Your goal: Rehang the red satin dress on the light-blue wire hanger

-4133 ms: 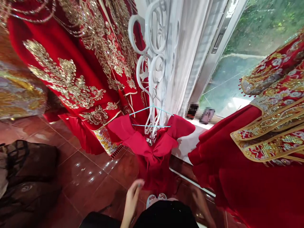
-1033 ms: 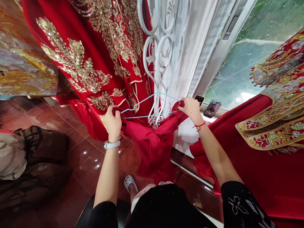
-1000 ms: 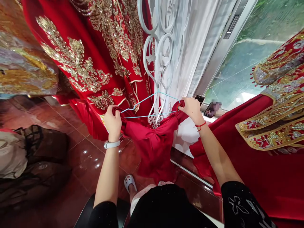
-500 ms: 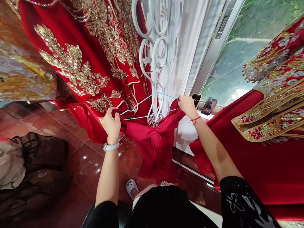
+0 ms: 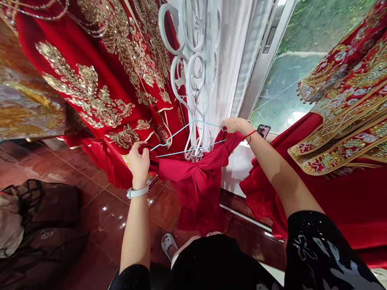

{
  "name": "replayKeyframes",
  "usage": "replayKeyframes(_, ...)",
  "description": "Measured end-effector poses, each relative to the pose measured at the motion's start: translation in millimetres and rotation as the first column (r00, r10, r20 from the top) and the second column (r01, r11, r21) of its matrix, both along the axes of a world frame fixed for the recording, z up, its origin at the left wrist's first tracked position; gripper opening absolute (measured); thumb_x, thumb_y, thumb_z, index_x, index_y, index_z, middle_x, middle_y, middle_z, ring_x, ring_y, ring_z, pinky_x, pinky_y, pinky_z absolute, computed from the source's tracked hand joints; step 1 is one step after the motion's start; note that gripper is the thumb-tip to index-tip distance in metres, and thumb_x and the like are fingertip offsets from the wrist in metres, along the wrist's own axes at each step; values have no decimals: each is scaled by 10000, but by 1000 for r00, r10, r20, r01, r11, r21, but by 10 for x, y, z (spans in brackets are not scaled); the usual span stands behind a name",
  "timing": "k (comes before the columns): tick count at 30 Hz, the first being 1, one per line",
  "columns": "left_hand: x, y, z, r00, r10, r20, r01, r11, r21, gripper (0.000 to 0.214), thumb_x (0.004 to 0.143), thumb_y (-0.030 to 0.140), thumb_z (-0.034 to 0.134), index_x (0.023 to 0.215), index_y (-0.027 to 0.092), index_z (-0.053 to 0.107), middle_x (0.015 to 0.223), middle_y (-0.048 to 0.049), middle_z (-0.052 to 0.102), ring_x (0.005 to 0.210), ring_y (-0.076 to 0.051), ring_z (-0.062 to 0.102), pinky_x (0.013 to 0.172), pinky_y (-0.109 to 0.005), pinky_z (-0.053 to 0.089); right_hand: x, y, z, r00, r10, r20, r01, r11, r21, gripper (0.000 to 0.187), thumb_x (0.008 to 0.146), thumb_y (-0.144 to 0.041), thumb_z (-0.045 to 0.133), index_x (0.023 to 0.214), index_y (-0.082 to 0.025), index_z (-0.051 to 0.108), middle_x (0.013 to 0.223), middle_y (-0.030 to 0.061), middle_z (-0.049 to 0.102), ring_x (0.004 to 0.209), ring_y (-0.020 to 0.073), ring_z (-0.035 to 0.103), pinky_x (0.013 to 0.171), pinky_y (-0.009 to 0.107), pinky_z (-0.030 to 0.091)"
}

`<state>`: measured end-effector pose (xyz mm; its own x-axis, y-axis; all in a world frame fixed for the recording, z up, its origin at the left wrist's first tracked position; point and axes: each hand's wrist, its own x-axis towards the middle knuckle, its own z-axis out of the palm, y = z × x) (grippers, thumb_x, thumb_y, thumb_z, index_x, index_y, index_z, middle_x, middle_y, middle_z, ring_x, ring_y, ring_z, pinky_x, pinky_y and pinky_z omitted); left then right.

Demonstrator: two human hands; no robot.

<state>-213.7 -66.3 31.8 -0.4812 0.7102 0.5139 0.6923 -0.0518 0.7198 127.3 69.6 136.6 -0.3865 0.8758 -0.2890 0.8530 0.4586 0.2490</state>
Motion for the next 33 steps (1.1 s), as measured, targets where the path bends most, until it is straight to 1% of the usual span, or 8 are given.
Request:
replayKeyframes(5,2,-25,-9,1000,8,7,-8,1000,-6,318,810,184,487,1054,161,690,860,-62,667,773,-205,597,813,-335,494,46,-32,-110,999,-1,-46,5,997,71,554,691,16,574,1199,-141,731,1098,158,765,993,278,719,701,289,465)
replayKeyframes(9,22,-36,14,1000,17,5,-17,1000,-7,295,810,181,485,1027,172,685,894,-61,675,785,-198,595,816,-328,482,108,-87,-193,981,-45,-190,76,983,164,539,721,-11,566,1219,-148,720,1072,149,763,971,275,712,698,286,457)
replayKeyframes(15,45,-54,45,999,35,2,-35,997,-67,295,806,188,496,1024,178,695,810,-40,656,693,-192,563,756,-324,462,176,-195,-239,965,3,-264,45,983,176,452,790,-55,541,1193,-141,726,1054,128,759,1010,266,688,752,274,459)
replayKeyframes(21,63,-82,34,1000,30,-1,-30,998,-61,311,808,181,488,1036,174,699,775,-35,643,672,-189,557,728,-316,450,24,-383,-415,909,-180,-376,304,903,302,443,910,-81,433,1263,-165,687,1162,197,723,1031,314,701,794,333,496)
replayKeyframes(23,69,-100,44,999,35,-7,-35,998,-61,322,806,179,488,1046,173,703,794,-39,655,668,-186,552,727,-315,453,8,-363,-443,904,-187,-384,320,891,321,449,927,-78,410,1284,-153,672,1171,216,715,1039,320,702,829,353,506)
replayKeyframes(28,24,-118,99,999,48,7,-48,998,-29,327,795,168,491,1043,178,705,873,-53,685,697,-183,564,746,-310,477,262,-39,-370,850,-124,-512,273,935,226,459,852,-26,433,1161,-160,744,1139,146,738,1068,279,682,886,321,504)
replayKeyframes(31,-18,-98,107,998,39,54,-37,999,-24,310,789,162,485,1007,175,704,861,-49,681,675,-174,555,728,-304,483,462,168,-390,701,-301,-646,422,906,35,485,823,-22,429,1178,-148,736,907,100,729,776,199,665,747,286,516)
replayKeyframes(33,-25,-91,87,993,66,93,-63,997,-33,297,793,157,470,982,169,698,820,-44,665,658,-174,551,720,-307,484,544,234,-474,618,-383,-687,451,888,-90,510,801,-10,414,1196,-126,715,732,51,660,585,145,564,633,263,491)
